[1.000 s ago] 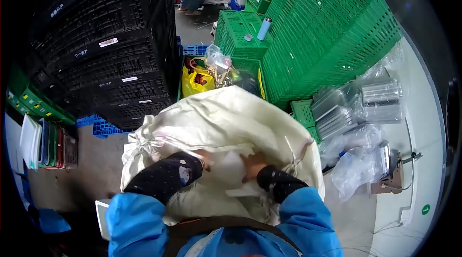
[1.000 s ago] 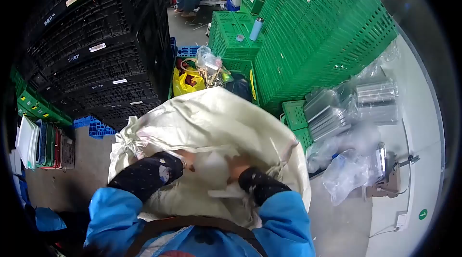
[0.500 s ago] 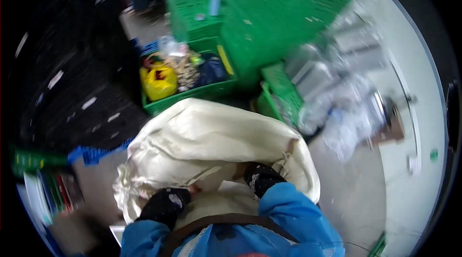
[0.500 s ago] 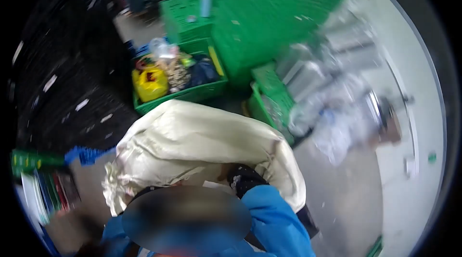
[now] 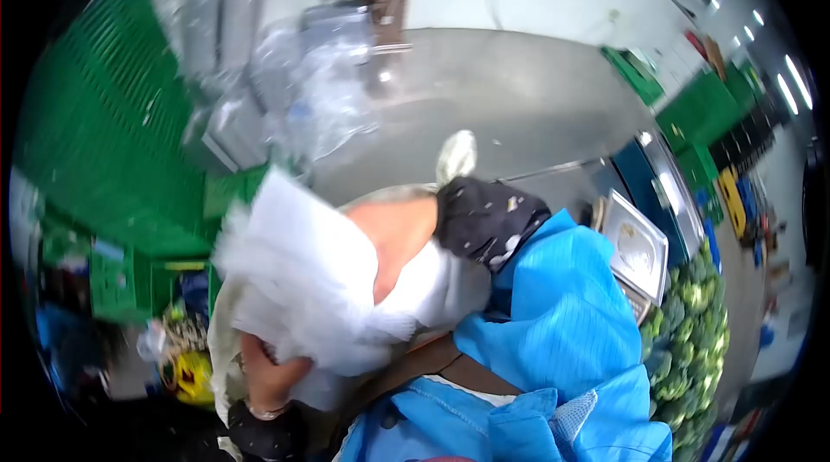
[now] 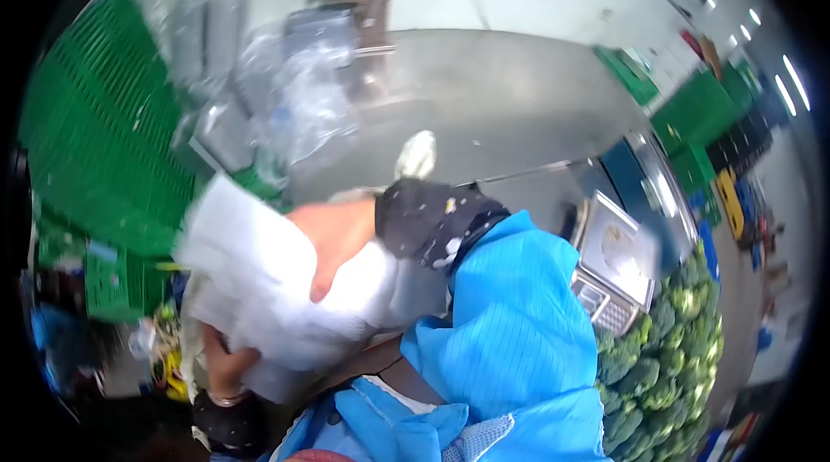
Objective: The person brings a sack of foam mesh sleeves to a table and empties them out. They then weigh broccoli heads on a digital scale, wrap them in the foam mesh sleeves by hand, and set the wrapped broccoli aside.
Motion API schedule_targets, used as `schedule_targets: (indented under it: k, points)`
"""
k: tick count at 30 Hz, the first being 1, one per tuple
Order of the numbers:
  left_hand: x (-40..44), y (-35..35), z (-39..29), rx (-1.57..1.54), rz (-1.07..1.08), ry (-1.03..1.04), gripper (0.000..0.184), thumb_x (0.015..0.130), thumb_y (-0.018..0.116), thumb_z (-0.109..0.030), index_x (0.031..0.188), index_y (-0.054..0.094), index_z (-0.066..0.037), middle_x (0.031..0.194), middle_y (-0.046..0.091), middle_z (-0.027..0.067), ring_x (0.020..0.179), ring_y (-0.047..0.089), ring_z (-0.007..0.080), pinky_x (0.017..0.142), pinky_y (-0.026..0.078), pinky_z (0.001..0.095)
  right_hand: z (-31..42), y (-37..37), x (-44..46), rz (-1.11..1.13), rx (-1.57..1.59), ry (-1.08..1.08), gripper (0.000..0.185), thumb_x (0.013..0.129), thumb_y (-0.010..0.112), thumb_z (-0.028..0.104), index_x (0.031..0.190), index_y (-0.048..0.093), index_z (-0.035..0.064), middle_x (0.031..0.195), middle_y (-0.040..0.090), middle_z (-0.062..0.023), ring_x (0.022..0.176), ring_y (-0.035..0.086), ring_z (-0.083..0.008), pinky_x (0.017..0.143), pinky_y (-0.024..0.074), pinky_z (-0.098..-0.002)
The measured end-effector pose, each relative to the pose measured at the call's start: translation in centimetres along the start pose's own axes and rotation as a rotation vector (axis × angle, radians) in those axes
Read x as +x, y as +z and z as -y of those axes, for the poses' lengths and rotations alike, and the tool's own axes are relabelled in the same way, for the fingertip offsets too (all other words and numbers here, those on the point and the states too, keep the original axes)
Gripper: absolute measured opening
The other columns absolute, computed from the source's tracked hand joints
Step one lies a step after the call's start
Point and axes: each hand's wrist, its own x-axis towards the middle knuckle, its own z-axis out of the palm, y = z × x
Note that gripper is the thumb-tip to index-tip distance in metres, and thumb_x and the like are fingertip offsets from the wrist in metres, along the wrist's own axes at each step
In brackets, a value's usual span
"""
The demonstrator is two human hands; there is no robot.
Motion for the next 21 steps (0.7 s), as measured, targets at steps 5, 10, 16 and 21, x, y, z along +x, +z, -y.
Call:
schedule_targets:
  k: [5,10,16,21]
  points:
    - [9.8,9.9,-10.9,-0.057,0.186,0.259,0.067,0.065,0.060,-0.015,0.126,0.038,-0.002,0.116,0.051,0.0116,0.103,0.052,0.0225,0.088,0.042,0.0331,7.9,-10.6,-11.9,-0.472,-0.526,-0.048,0.071,0.052,0.082,0.019,0.113,0.052,0.0012,0.110,0.056,-0.0124,0.102,0.052,-0.0214,0.088,0.0416,-0.0337]
    - [26.4,25.9,-19.3,-0.049,0.353,0.617,0.049,0.077,0.055,-0.016,0.121,0.042,-0.002,0.111,0.054,0.0113,0.097,0.056,0.0197,0.084,0.045,0.0315,11.0,-22.2,-24.5,-0.906,-0.358,-0.030,0.061,0.064,0.076,0.020,0.116,0.051,-0.0001,0.108,0.059,-0.0109,0.099,0.055,-0.0197,0.088,0.0432,-0.0311]
    - [45.5,50.5,-11.5,0.553,0.470,0.941,0.082,0.067,0.075,-0.031,0.130,0.031,0.000,0.127,0.042,0.0168,0.118,0.041,0.0264,0.097,0.035,0.0341,0.4,-32.8,-40.6,-1.133,-0.931,0.471,0.083,0.058,0.079,0.031,0.126,0.041,0.0006,0.120,0.049,-0.0193,0.112,0.047,-0.0300,0.094,0.0386,-0.0362]
    - [48.8,54.0,2.2,0.999,0.758,0.706,0.108,0.062,0.074,-0.050,0.140,0.014,-0.005,0.141,0.023,0.0218,0.131,0.022,0.0359,0.106,0.021,0.0399,-14.3,-29.7,-51.7,-1.255,-0.825,0.891,0.107,0.051,0.082,0.030,0.136,0.022,0.0064,0.133,0.031,-0.0269,0.117,0.042,-0.0396,0.099,0.0345,-0.0399]
